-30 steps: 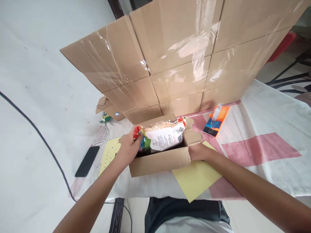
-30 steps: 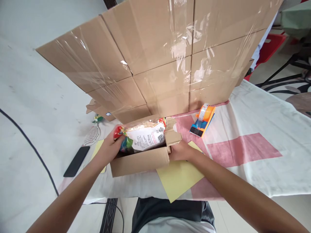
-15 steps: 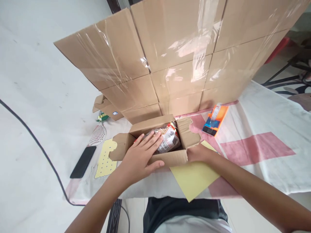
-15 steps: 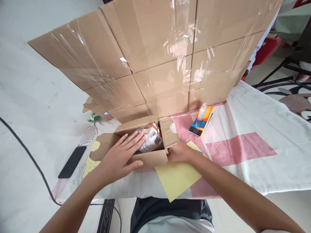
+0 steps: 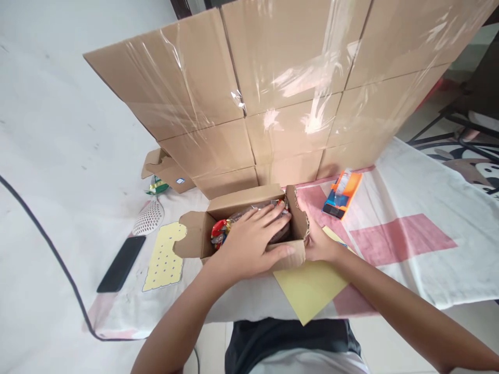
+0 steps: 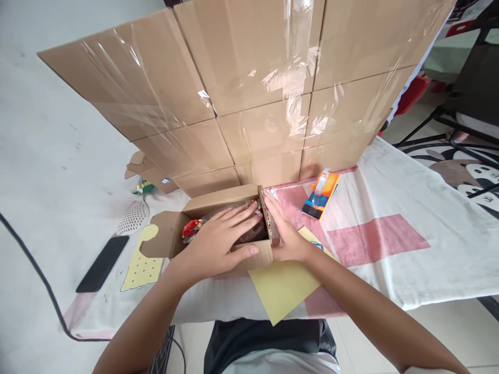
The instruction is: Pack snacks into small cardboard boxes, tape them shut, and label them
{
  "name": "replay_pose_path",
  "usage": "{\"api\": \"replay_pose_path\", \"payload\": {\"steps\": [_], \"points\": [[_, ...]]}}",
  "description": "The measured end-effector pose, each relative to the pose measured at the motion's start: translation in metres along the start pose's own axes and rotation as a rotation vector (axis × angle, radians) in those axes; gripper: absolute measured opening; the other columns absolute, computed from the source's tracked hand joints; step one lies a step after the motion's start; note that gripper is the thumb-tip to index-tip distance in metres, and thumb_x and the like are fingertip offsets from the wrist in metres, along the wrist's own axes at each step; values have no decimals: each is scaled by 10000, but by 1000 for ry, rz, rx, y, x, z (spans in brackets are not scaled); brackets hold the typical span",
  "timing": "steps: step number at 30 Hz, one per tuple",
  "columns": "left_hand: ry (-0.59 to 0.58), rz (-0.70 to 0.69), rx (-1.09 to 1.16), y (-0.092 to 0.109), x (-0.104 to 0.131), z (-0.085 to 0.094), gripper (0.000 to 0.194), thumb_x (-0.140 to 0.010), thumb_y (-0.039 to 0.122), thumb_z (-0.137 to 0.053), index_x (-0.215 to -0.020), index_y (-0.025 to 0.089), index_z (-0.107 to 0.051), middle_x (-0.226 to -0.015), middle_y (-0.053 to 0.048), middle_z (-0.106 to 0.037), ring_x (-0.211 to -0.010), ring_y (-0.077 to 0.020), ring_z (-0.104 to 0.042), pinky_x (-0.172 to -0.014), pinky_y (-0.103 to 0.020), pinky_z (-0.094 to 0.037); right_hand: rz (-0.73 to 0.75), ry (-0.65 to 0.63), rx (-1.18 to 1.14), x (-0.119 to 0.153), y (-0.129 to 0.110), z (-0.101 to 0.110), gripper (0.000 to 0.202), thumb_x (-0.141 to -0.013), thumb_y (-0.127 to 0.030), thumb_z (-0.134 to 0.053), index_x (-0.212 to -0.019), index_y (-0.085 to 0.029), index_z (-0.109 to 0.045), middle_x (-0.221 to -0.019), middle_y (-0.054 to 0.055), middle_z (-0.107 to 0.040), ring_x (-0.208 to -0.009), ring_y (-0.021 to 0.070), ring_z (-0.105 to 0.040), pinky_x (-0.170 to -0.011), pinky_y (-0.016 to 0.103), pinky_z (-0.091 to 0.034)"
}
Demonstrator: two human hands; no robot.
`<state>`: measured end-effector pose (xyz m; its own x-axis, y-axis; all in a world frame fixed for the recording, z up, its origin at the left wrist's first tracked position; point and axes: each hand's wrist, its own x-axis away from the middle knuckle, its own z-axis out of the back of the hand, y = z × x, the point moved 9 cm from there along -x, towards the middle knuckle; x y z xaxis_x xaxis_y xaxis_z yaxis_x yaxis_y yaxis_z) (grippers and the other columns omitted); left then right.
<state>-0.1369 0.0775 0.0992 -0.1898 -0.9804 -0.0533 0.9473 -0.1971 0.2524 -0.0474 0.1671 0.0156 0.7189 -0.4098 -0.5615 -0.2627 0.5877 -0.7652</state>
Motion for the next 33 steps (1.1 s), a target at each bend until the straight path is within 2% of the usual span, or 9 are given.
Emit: {"api": "replay_pose_path", "payload": {"steps": [6, 10, 15, 18, 20, 22, 25, 28, 33], "points": [[46, -67, -6, 1, 12, 3, 436, -1016, 560, -512, -1220, 251, -743, -1362, -74, -708, -1339, -295, -609, -1222, -521, -412, -33, -113, 25, -10, -20, -4, 941, -758, -403, -883, -1549, -414, -374, -1779, 42, 26, -1639, 377, -85, -1270, 577, -329], [318, 198, -92, -34, 68, 21, 502, -1053, 483, -449, -1463, 224, -580, -1561, -87, -561, -1457, -279, -525, -1184, -478, -477, -66, -129, 101, -14, -28, -4, 802, -746, -278, -881, -1433, -338, -472, -1771, 99, -45, -1630, 392, -134, -1259, 574, -345], [218, 366, -145, -54, 95, -2, 713, -1017, 582, -465, -1585, 154, -423, -1617, -141, -469, -1489, -338, -480, -1129, -522, -526, -43, -133, 130, -16, -33, -4, 781, -747, -267, -873, -1413, -316, -469, -1770, 121, -39, -1624, 393, -165, -1245, 571, -361], [243, 325, -152, -52, 96, 7, 573, -1030, 526, -476, -1519, 231, -520, -1567, -109, -546, -1452, -336, -528, -1276, -631, -308, -59, -127, 113, -15, -33, -4, 763, -752, -267, -866, -1401, -308, -466, -1767, 127, -33, -1626, 392, -156, -1251, 574, -350], [441, 401, -157, -61, 112, 26, 460, -1034, 451, -498, -1465, 304, -567, -1589, -80, -528, -1477, -344, -495, -1300, -684, -185, -87, -133, 103, -14, -32, -3, 776, -753, -275, -865, -1410, -302, -453, -1761, 139, -53, -1624, 397, -160, -1241, 571, -367], [779, 600, -77, -79, 149, 36, 475, -1033, 416, -506, -1498, 321, -514, -1644, -102, -441, -1507, -356, -447, -1262, -672, -300, -109, -137, 99, -12, -31, -2, 791, -753, -284, -865, -1420, -302, -441, -1751, 151, -96, -1617, 401, -187, -1233, 572, -379], [1067, 762, 229, -99, 193, 1, 613, -1061, 498, -394, -1627, 302, -266, -1643, -171, -401, -1488, -339, -475, -1137, -577, -504, -132, -142, 93, -12, -30, -3, 808, -739, -259, -866, -1424, -312, -440, -1740, 149, -124, -1606, 398, -230, -1231, 558, -385], [962, 584, 346, -92, 184, -32, 744, -1044, 639, -257, -1673, 295, -57, -1649, -183, -387, -1516, -343, -440, -1151, -573, -491, -125, -148, 59, -13, -31, -6, 822, -721, -240, -866, -1417, -318, -436, -1732, 134, -89, -1625, 389, -155, -1243, 542, -364], [666, 187, 55, -55, 151, -26, 716, -968, 753, -370, -1530, 322, -477, -1455, -127, -617, -1490, -372, -449, -1205, -604, -409, -219, -136, -99, -9, -16, -5, 830, -730, -299, -882, -1384, -374, -377, -1713, 94, -115, -1637, 336, -120, -1246, 527, -344]]}}
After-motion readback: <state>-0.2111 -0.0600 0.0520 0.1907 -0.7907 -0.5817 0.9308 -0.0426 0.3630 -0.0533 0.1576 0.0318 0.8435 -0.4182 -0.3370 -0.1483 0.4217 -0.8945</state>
